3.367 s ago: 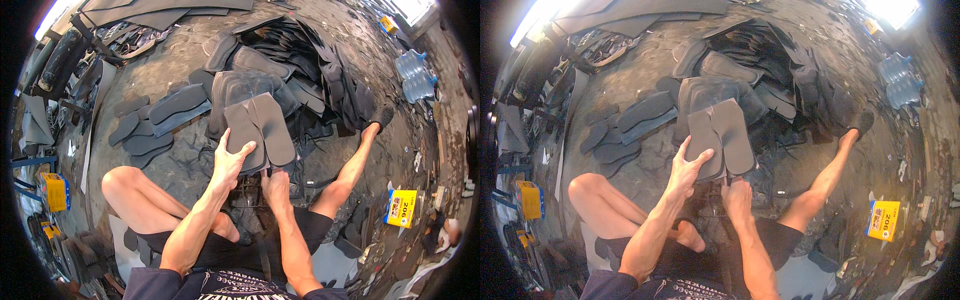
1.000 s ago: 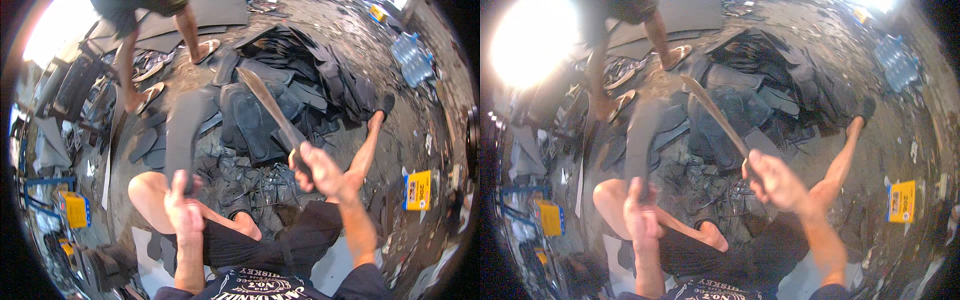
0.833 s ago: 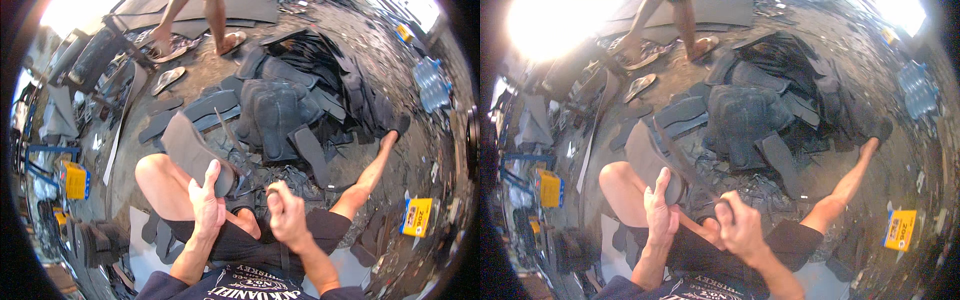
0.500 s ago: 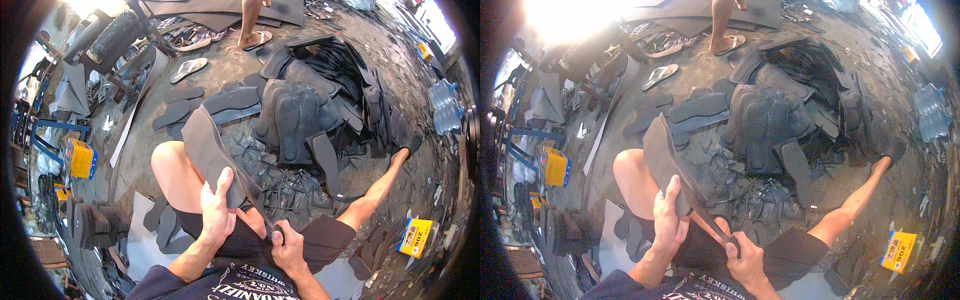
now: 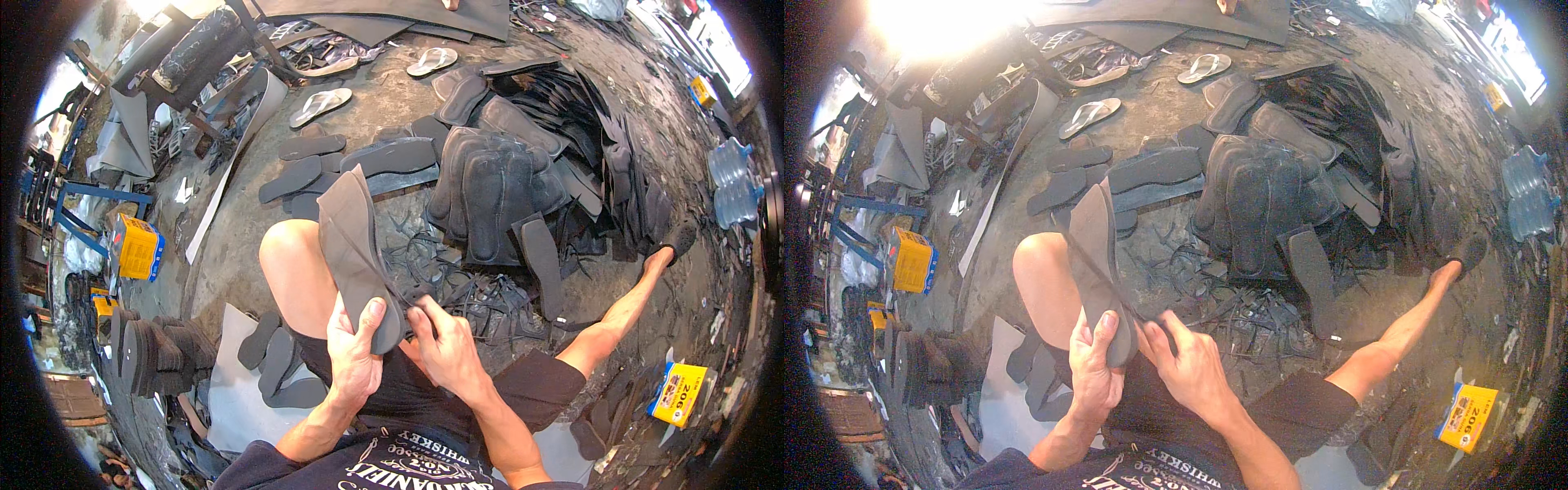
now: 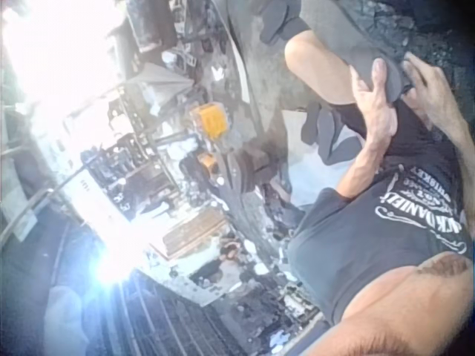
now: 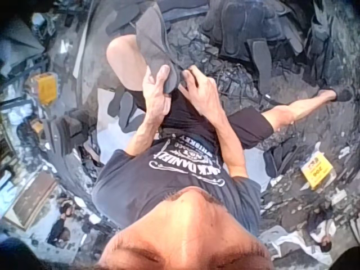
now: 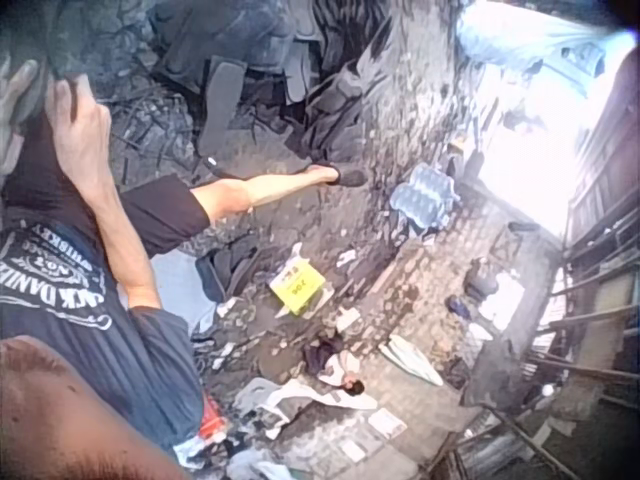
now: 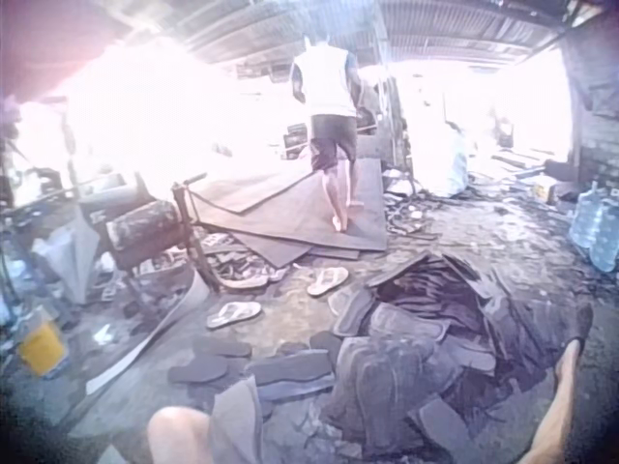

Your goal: The person sits on the floor and uses a knife to cut black rubber sheets into smaller pieces. The person repeatedly picks up rubber pieces, cuts them, and places them aside.

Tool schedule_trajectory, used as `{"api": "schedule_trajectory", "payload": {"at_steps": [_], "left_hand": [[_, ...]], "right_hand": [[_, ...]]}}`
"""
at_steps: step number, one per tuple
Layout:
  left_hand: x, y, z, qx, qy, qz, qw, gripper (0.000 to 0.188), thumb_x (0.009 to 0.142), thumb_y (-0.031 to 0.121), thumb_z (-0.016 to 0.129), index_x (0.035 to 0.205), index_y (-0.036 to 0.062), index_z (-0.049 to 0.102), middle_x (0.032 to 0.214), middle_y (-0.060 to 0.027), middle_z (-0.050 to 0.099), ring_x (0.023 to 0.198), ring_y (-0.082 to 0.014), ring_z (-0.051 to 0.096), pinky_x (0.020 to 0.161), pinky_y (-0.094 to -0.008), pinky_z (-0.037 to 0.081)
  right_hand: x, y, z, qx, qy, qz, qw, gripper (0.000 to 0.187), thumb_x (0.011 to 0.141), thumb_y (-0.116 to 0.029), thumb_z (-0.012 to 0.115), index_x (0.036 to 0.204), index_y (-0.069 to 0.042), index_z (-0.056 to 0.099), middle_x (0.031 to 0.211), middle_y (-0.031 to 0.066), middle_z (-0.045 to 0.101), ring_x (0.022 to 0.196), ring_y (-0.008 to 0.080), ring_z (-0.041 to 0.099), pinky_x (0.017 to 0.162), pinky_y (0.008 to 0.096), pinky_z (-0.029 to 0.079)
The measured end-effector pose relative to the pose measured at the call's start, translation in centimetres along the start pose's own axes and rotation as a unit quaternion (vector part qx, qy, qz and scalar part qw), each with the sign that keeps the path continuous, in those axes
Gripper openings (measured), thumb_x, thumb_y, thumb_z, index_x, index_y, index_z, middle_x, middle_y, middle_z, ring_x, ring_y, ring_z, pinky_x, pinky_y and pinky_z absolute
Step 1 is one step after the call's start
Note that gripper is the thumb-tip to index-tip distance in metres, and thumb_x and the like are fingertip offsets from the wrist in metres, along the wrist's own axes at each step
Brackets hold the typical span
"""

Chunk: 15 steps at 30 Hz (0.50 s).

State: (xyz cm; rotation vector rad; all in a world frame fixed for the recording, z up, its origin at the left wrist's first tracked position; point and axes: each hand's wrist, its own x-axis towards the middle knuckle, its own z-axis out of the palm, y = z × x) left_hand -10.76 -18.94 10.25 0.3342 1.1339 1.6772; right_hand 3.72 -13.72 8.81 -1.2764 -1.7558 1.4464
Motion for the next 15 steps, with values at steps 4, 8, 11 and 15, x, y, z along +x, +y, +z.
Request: {"api": "schedule_trajectory", "payload": {"at_steps": [4,8,11,15], "left_hand": [[-1.3,-0.6,2.4,-0.069,0.006,-0.058,0.996,0.043,0.108,0.014,0.07,0.145,0.0043,0.051,0.117,-0.005,0.071,0.102,-0.0128,0.07,0.087,-0.0322,0.061],[-3.5,-2.6,3.1,0.061,-0.059,-0.045,0.995,0.059,0.1,0.019,0.081,0.147,0.0042,0.047,0.119,-0.0072,0.068,0.102,-0.0166,0.069,0.091,-0.0352,0.059],[-3.8,-2.5,3.7,0.038,-0.102,-0.067,0.992,0.061,0.099,0.019,0.082,0.145,0.0037,0.047,0.125,-0.0064,0.064,0.112,-0.0163,0.064,0.1,-0.0369,0.054],[-2.8,-5.2,1.5,0.156,-0.089,-0.002,0.984,0.046,0.108,0.012,0.069,0.146,0.0018,0.046,0.137,-0.0096,0.062,0.121,-0.0181,0.061,0.104,-0.0375,0.053]], "right_hand": [[4.6,2.8,1.9,-0.045,0.134,-0.057,0.988,0.029,0.111,-0.034,0.06,0.108,-0.005,0.063,0.084,0.0315,0.067,0.085,0.0552,0.067,0.068,0.0572,0.052],[9.2,5.7,-0.9,0.141,0.152,0.06,0.976,0.048,0.115,-0.051,0.048,0.104,-0.006,0.06,0.071,0.0165,0.064,0.057,0.0342,0.062,0.052,0.0434,0.048],[6.9,4.3,-4.5,0.378,0.021,0.16,0.912,0.066,0.112,-0.069,0.039,0.111,-0.006,0.059,0.07,0.0003,0.055,0.047,0.0093,0.044,0.043,0.0296,0.04],[-0.6,2.1,-4.4,0.186,0.05,0.027,0.981,0.054,0.101,-0.041,0.08,0.134,-0.002,0.066,0.097,0.0015,0.067,0.087,0.0106,0.065,0.079,0.0301,0.055]]}}
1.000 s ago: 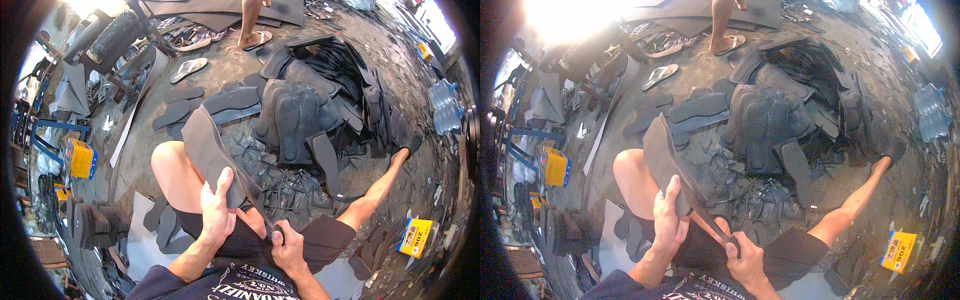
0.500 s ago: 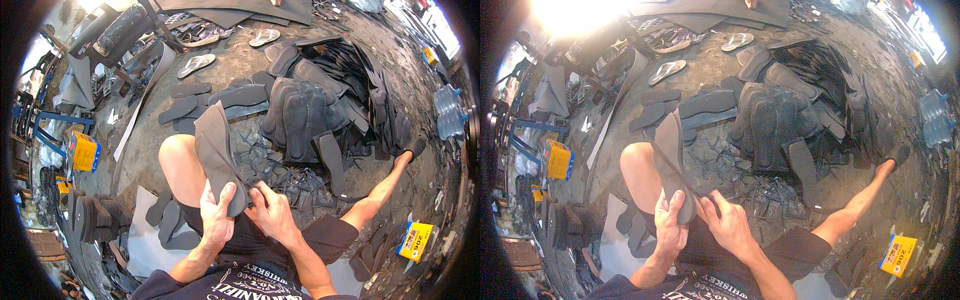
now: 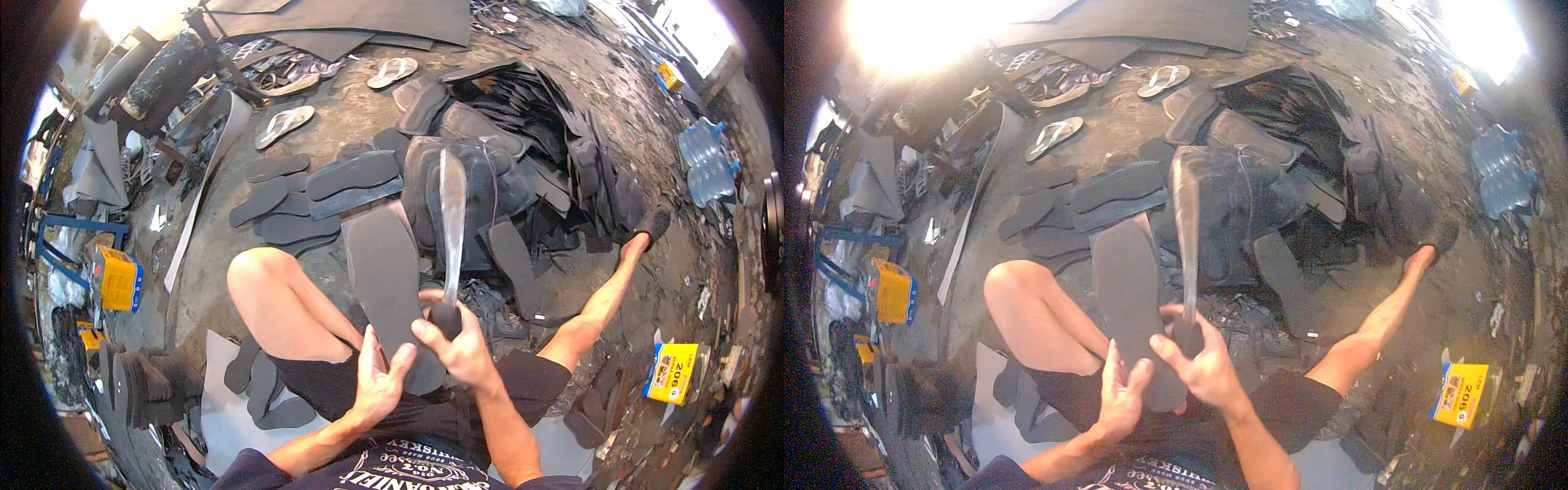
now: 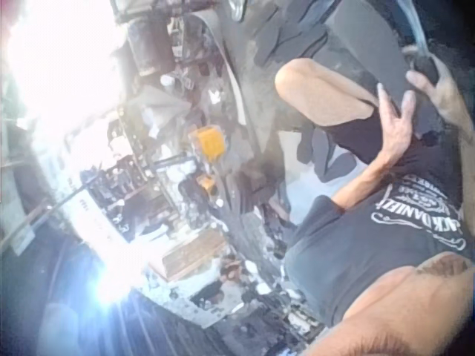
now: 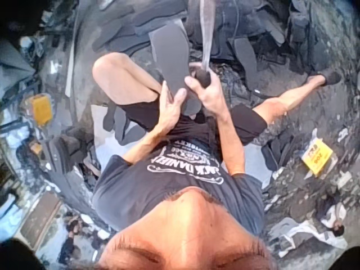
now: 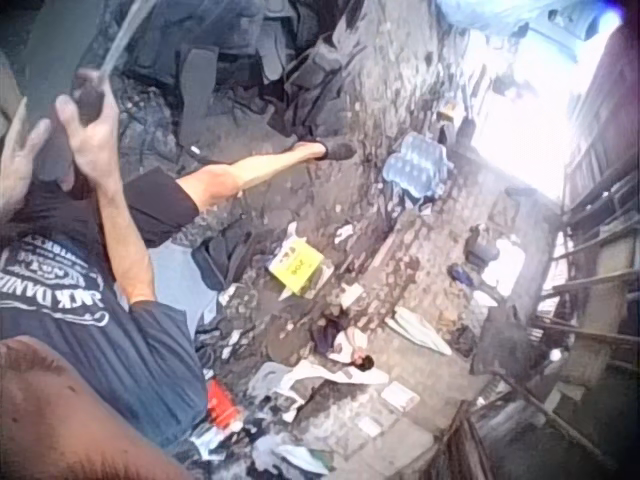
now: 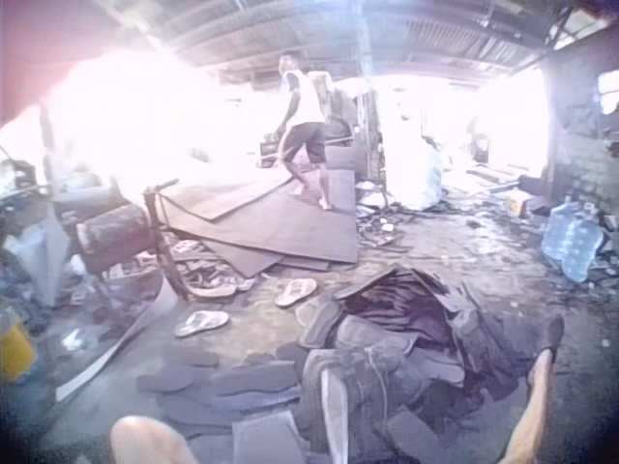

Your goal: The person sits on the floor and uses a knife to cut black rubber sheets into smaller pieces. The person repeatedly picks up rubber pieces, cuts them, and places them aside.

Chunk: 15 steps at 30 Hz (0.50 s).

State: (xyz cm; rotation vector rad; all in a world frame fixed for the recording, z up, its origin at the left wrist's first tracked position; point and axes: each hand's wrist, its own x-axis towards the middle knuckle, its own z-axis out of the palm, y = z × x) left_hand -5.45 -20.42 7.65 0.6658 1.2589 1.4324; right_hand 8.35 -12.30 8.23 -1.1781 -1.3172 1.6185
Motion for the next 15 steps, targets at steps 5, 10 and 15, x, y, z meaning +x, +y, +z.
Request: {"api": "schedule_trajectory", "payload": {"at_steps": [5,10,15], "left_hand": [[6.7,2.0,-1.5,-0.111,0.055,-0.139,0.983,0.045,0.108,0.035,0.072,0.139,0.0036,0.062,0.125,-0.0054,0.07,0.11,-0.0141,0.067,0.093,-0.0333,0.057],[7.7,3.2,0.1,-0.094,0.051,-0.138,0.985,0.044,0.106,0.041,0.074,0.133,0.0064,0.067,0.11,-0.0005,0.073,0.093,-0.0095,0.068,0.081,-0.0285,0.057],[8.1,4.4,1.3,-0.068,0.035,-0.158,0.984,0.046,0.106,0.045,0.073,0.131,0.0069,0.066,0.106,-0.0009,0.071,0.085,-0.0096,0.067,0.075,-0.0286,0.058]], "right_hand": [[-5.3,-0.4,-1.2,-0.093,-0.056,0.081,0.991,0.046,0.098,-0.03,0.084,0.131,-0.002,0.068,0.101,0.0085,0.072,0.098,0.0095,0.064,0.093,0.0306,0.053],[-7.6,0.8,-1.4,-0.211,0.081,0.042,0.973,0.043,0.113,-0.043,0.053,0.117,-0.003,0.067,0.079,0.0207,0.069,0.074,0.0351,0.075,0.066,0.0473,0.054],[-10.6,4.9,-0.9,-0.254,0.137,-0.002,0.957,0.045,0.111,-0.048,0.055,0.112,-0.005,0.067,0.083,0.0258,0.07,0.081,0.0497,0.072,0.067,0.0509,0.054]]}}
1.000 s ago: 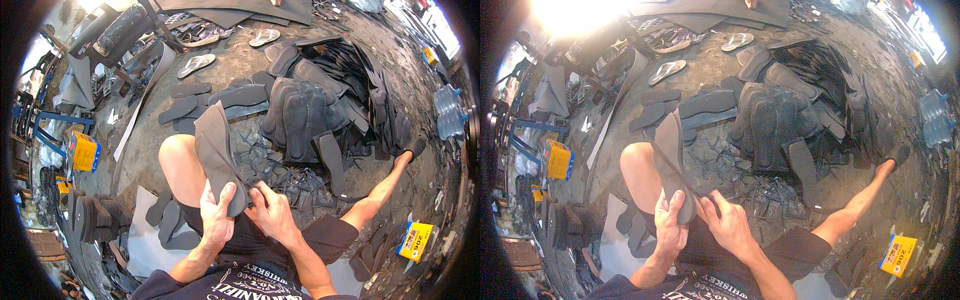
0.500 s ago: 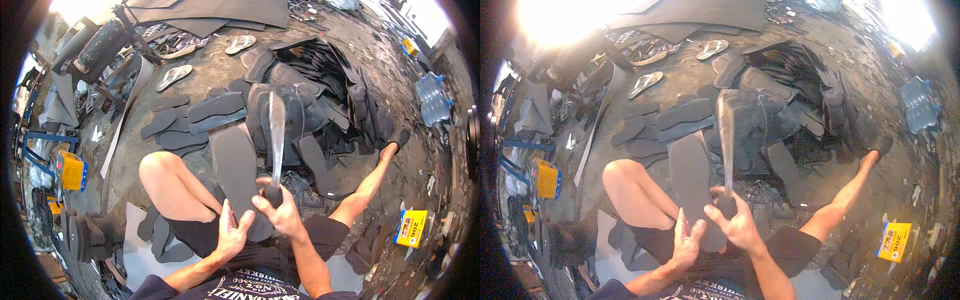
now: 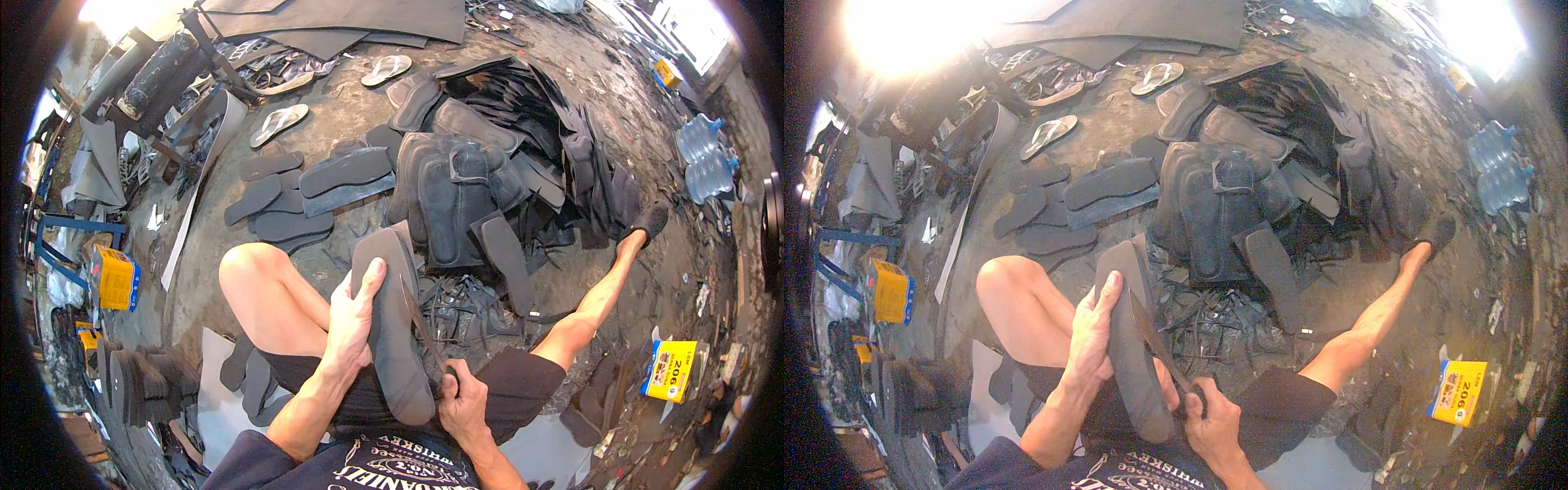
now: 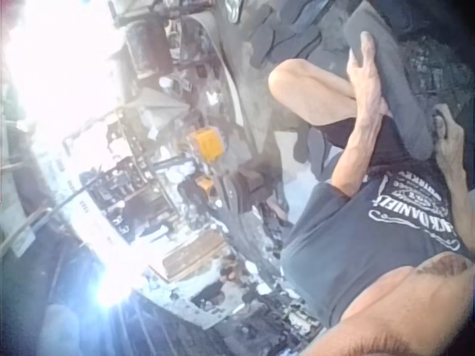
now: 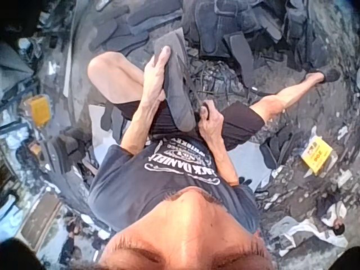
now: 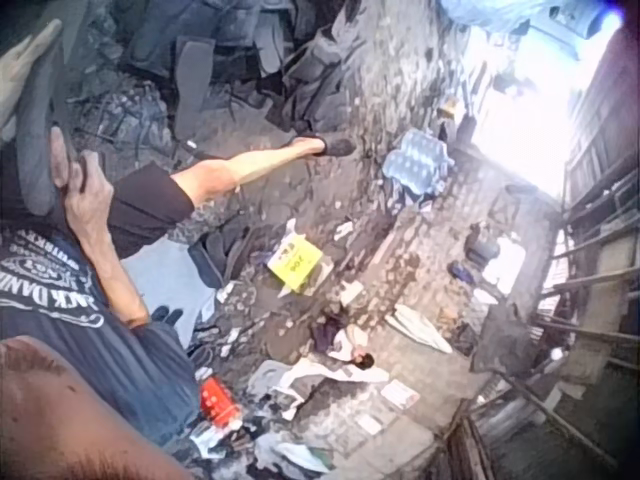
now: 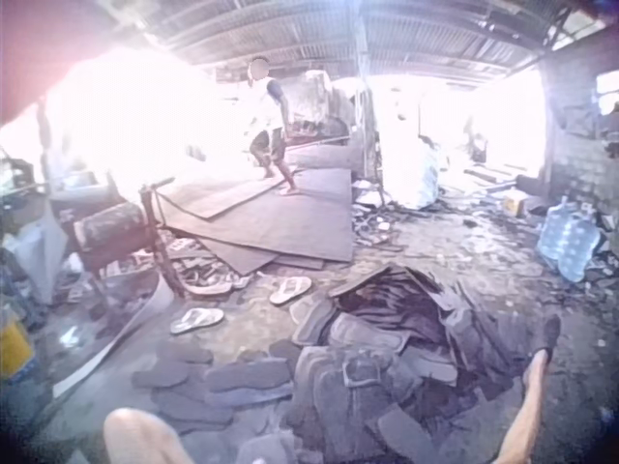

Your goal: The person sits on the floor and uses a knife to cut black rubber sheets into smaller pieces. The person repeatedly picks up rubber pieces, cuts them, and places them aside.

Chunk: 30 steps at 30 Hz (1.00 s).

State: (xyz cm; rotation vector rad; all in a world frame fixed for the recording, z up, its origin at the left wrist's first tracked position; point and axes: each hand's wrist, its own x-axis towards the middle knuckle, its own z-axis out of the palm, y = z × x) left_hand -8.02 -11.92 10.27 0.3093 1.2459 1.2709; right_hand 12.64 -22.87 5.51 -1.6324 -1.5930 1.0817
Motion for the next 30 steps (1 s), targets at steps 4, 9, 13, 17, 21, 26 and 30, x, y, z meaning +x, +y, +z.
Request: {"api": "schedule_trajectory", "payload": {"at_steps": [4,9,13,17,21,26,30], "left_hand": [[-1.5,-1.4,-0.3,0.014,-0.075,-0.02,0.997,0.046,0.099,0.032,0.084,0.13,0.002,0.068,0.114,-0.0033,0.074,0.094,-0.01,0.068,0.082,-0.029,0.058],[-2.1,0.6,-1.0,0.129,-0.172,-0.062,0.975,0.046,0.09,0.021,0.093,0.124,0.0002,0.07,0.1,-0.0062,0.077,0.086,-0.0117,0.073,0.077,-0.0288,0.061],[-1.0,3.9,-1.6,0.236,-0.222,-0.042,0.945,0.057,0.08,0.021,0.099,0.126,-0.0022,0.073,0.109,-0.0055,0.079,0.097,-0.0133,0.072,0.088,-0.0312,0.059],[-1.1,5.4,-1.5,0.28,-0.255,-0.015,0.925,0.052,0.08,0.021,0.099,0.12,-0.0026,0.076,0.105,-0.0039,0.079,0.095,-0.012,0.071,0.087,-0.0304,0.058],[-0.6,5.0,-0.9,0.344,-0.342,0.018,0.874,0.051,0.084,0.027,0.097,0.119,-0.0038,0.076,0.101,-0.0031,0.079,0.091,-0.0098,0.069,0.083,-0.0299,0.058],[-0.5,3.0,0.1,0.391,-0.396,-0.058,0.829,0.053,0.087,0.035,0.095,0.121,-0.0031,0.076,0.1,-0.0038,0.08,0.092,-0.011,0.069,0.086,-0.0308,0.058],[0.0,2.6,-0.4,0.374,-0.39,-0.032,0.841,0.054,0.087,0.034,0.095,0.121,-0.0041,0.076,0.106,-0.0068,0.081,0.096,-0.0127,0.071,0.088,-0.0327,0.059]], "right_hand": [[2.7,-1.4,-0.8,-0.001,0.038,-0.043,0.998,0.05,0.115,-0.048,0.046,0.11,-0.002,0.066,0.074,0.0217,0.061,0.066,0.0374,0.066,0.061,0.0459,0.049],[7.8,-3.2,-4.0,0.115,-0.067,-0.005,0.991,0.05,0.116,-0.044,0.046,0.106,-0.001,0.069,0.066,0.0071,0.055,0.059,0.0159,0.052,0.058,0.0353,0.042],[7.3,-4.8,-7.5,0.092,-0.143,-0.014,0.985,0.056,0.116,-0.052,0.045,0.105,-0.002,0.069,0.064,0.0005,0.05,0.06,0.0096,0.047,0.058,0.0303,0.037],[6.1,-5.0,-9.9,0.039,-0.183,0.03,0.982,0.053,0.114,-0.051,0.05,0.11,-0.001,0.068,0.077,0.0155,0.063,0.07,0.0259,0.063,0.069,0.0418,0.051],[5.9,-4.1,-10.4,0.034,-0.218,0.048,0.974,0.059,0.115,-0.055,0.046,0.104,0.001,0.063,0.073,0.015,0.052,0.069,0.0243,0.045,0.068,0.0427,0.047],[7.3,-2.5,-8.8,0.082,-0.238,0.054,0.966,0.062,0.117,-0.054,0.043,0.102,0.003,0.059,0.078,0.0127,0.052,0.08,0.0202,0.046,0.076,0.0426,0.046],[7.1,-2.4,-8.2,0.109,-0.241,0.112,0.958,0.062,0.118,-0.053,0.04,0.104,0.003,0.06,0.082,0.0112,0.057,0.084,0.0189,0.05,0.08,0.0399,0.047]]}}
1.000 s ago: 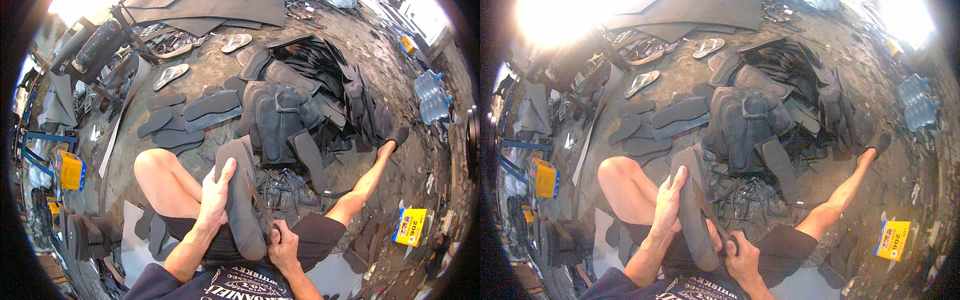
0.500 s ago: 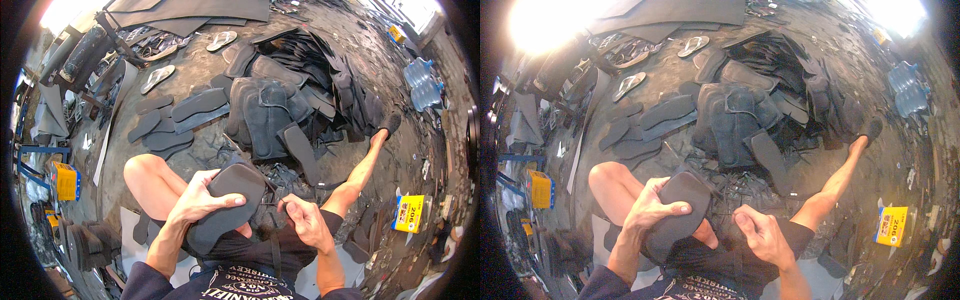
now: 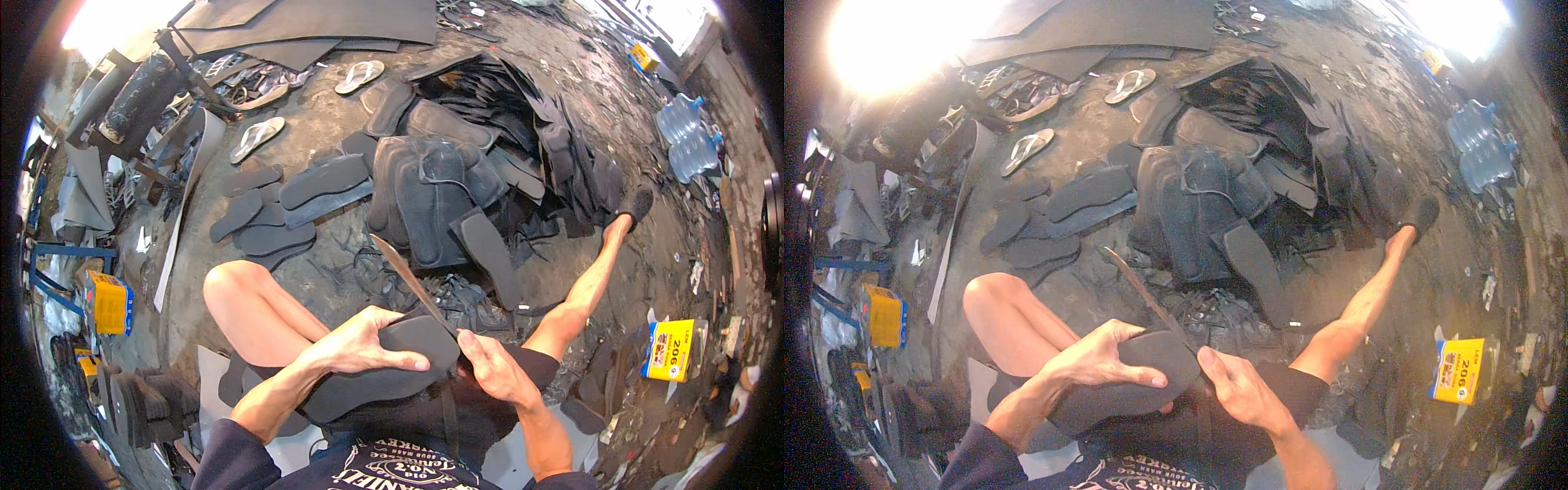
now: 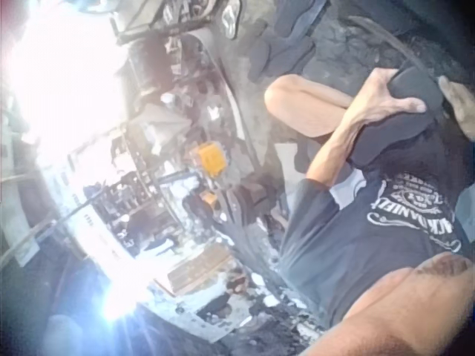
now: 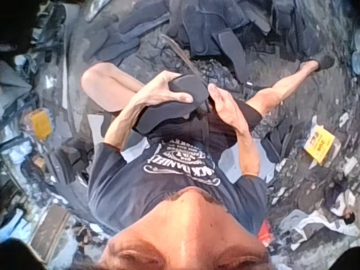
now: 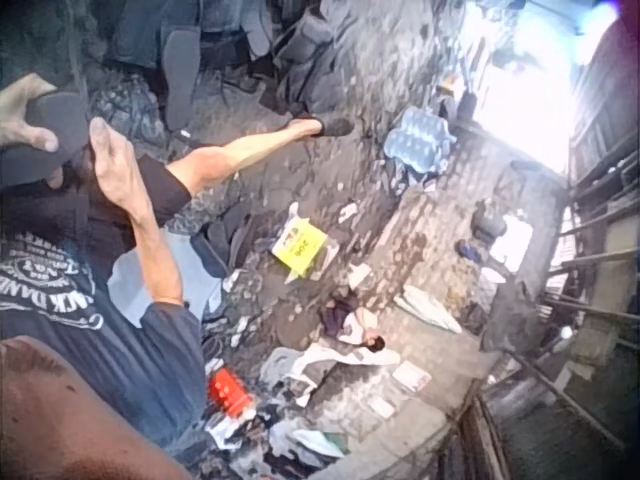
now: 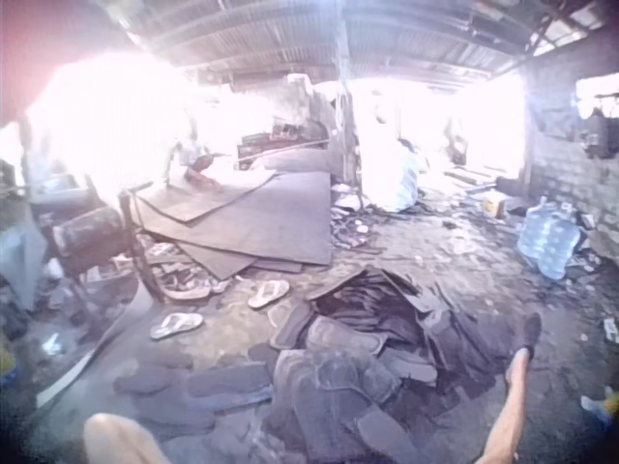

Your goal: The person sits on the floor and uses a knife to cut black rubber sheets into smaller pieces. The person repeatedly picks up rubber pieces, cuts them, and places them aside.

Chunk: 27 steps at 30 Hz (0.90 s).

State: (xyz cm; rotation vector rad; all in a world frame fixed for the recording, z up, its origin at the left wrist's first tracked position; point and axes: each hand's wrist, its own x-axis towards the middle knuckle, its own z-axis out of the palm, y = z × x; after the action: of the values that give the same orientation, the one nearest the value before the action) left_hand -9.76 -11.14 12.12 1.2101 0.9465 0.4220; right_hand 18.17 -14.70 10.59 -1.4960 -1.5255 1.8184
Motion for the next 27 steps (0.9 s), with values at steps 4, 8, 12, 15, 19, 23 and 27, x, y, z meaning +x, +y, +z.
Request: {"api": "schedule_trajectory", "payload": {"at_steps": [4,8,12,15,19,23,27], "left_hand": [[-0.6,1.3,-1.4,-0.076,0.042,-0.03,0.996,0.057,0.083,0.037,0.097,0.119,-0.0023,0.078,0.103,-0.0059,0.08,0.098,-0.0139,0.071,0.085,-0.0349,0.059],[0.7,-0.4,1.9,0.097,-0.2,0.052,0.974,0.066,0.085,0.048,0.093,0.119,-0.0051,0.075,0.104,-0.0151,0.081,0.096,-0.0191,0.073,0.089,-0.04,0.059],[0.7,-1.0,-0.7,0.082,0.113,0.069,0.988,0.05,0.092,0.042,0.089,0.111,-0.0029,0.077,0.094,-0.0076,0.077,0.089,-0.0157,0.07,0.081,-0.0376,0.058],[-0.4,-1.8,-5.7,-0.376,0.44,0.215,0.786,0.028,0.105,0.024,0.075,0.126,0.0061,0.07,0.124,-0.0038,0.072,0.121,-0.0143,0.063,0.103,-0.038,0.049],[-0.8,-2.0,-2.4,-0.37,0.561,0.181,0.718,0.032,0.099,0.02,0.082,0.126,0.0085,0.07,0.121,-0.0019,0.074,0.11,-0.0148,0.069,0.095,-0.0384,0.055],[0.1,-2.7,0.2,-0.48,0.49,0.161,0.709,0.028,0.101,0.021,0.08,0.125,0.0094,0.071,0.118,-0.0014,0.077,0.103,-0.0165,0.074,0.09,-0.0358,0.06],[0.6,-2.7,2.9,-0.547,0.471,0.207,0.661,0.028,0.1,0.025,0.082,0.121,0.0081,0.075,0.119,0.0006,0.077,0.107,-0.0169,0.072,0.093,-0.0364,0.059]], "right_hand": [[-1.5,-0.2,-0.5,-0.021,-0.005,0.017,1.0,0.06,0.118,-0.051,0.038,0.104,0.002,0.062,0.088,0.014,0.061,0.085,0.0209,0.055,0.082,0.0397,0.049],[1.8,-0.4,0.2,0.001,-0.064,-0.023,0.998,0.062,0.117,-0.055,0.037,0.103,-0.001,0.064,0.087,0.0094,0.062,0.077,0.0193,0.055,0.075,0.0386,0.049],[2.1,2.2,-2.4,0.156,0.03,-0.044,0.986,0.068,0.116,-0.064,0.029,0.105,-0.008,0.064,0.072,0.0014,0.054,0.056,0.0083,0.046,0.05,0.0277,0.039],[1.2,1.4,-4.1,0.264,0.076,-0.014,0.961,0.068,0.116,-0.066,0.025,0.103,-0.008,0.059,0.061,-0.0012,0.047,0.048,0.0083,0.044,0.045,0.0255,0.038],[2.9,1.2,0.2,0.219,0.051,0.006,0.974,0.065,0.116,-0.064,0.031,0.103,-0.008,0.061,0.066,-0.0029,0.049,0.052,0.0082,0.044,0.049,0.0264,0.038],[3.7,-1.7,6.9,-0.063,0.145,-0.188,0.969,0.059,0.116,-0.057,0.041,0.106,-0.003,0.063,0.062,0.0013,0.049,0.052,0.0137,0.045,0.051,0.0335,0.034],[4.1,-2.0,10.6,-0.056,0.216,-0.244,0.944,0.054,0.116,-0.051,0.045,0.108,-0.001,0.063,0.06,0.0043,0.044,0.054,0.0141,0.046,0.052,0.0364,0.036]]}}
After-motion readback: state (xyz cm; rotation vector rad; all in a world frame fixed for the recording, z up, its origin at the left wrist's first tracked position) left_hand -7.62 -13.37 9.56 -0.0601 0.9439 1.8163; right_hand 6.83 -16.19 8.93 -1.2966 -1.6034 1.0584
